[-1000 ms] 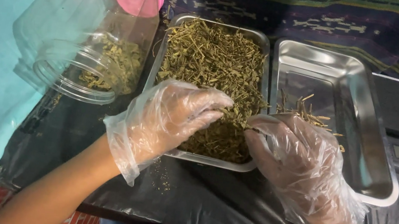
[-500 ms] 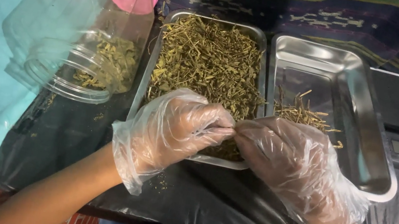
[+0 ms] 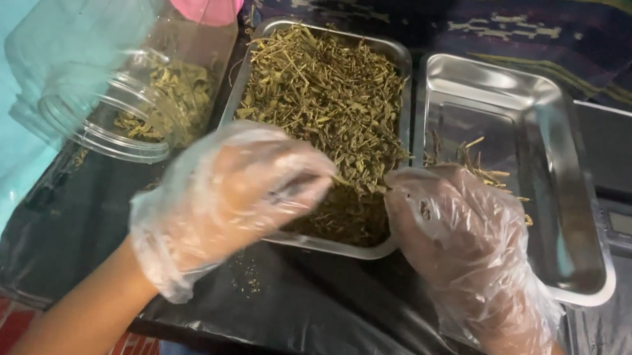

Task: Sorting dried tea leaves by manually removing stems and debris and placing them in a separate tray.

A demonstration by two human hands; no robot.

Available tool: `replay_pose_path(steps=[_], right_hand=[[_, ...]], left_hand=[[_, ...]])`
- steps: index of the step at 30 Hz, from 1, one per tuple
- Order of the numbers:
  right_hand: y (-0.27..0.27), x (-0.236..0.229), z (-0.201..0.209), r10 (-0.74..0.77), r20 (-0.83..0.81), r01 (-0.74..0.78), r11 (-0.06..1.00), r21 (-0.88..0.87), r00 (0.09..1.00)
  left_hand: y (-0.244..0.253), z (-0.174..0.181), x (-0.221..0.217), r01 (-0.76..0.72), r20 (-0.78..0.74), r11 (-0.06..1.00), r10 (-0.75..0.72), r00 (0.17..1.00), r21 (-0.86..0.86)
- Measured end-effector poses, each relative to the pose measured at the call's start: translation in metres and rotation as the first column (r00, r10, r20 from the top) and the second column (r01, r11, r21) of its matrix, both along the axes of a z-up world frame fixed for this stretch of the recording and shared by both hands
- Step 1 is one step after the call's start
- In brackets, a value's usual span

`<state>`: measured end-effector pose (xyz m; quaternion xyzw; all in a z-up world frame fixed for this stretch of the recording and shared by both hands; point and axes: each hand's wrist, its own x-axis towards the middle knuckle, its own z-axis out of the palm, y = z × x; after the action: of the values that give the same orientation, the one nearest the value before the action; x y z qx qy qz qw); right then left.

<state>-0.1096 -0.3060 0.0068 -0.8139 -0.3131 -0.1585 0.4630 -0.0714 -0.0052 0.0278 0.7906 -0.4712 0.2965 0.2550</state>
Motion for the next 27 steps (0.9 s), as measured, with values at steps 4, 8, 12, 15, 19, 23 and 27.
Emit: replay_pose_path(steps=[4,8,12,15,19,23,27], right_hand=[[0.018,-0.002,0.018,-0.163,-0.168,0.166,0.986,0.004,0.972],[-0.041,0.004,-0.052,0.079,0.817,0.636,0.587,-0.501,0.571],[-0.04,-0.001,-0.048,0.203,0.914,0.822,0.401,-0.405,0.352],[-0.038,0.0,-0.05,0.097,0.807,0.623,0.585,-0.519,0.582],[-0.039,0.0,-0.049,0.092,0.803,0.612,0.598,-0.517,0.589],[-0.039,0.003,-0.048,0.17,0.847,0.718,0.462,-0.52,0.504],[-0.036,-0.001,-0.042,0.119,0.783,0.572,0.618,-0.54,0.611]], left_hand=[[0.025,0.012,-0.036,-0.204,-0.098,0.965,0.19,0.977,-0.165],[0.071,-0.022,-0.063,-0.584,-0.203,0.764,0.548,0.812,-0.274],[0.1,-0.041,-0.055,-0.617,-0.163,0.738,0.597,0.786,-0.273],[0.111,-0.065,-0.026,-0.799,-0.092,0.595,0.794,0.601,-0.09],[0.125,-0.083,0.01,-0.887,-0.184,0.447,0.887,0.424,0.111],[0.121,-0.087,-0.008,-0.931,0.019,0.259,0.962,0.273,0.259],[0.096,-0.057,-0.051,-0.957,0.156,0.278,0.945,0.288,0.081]])
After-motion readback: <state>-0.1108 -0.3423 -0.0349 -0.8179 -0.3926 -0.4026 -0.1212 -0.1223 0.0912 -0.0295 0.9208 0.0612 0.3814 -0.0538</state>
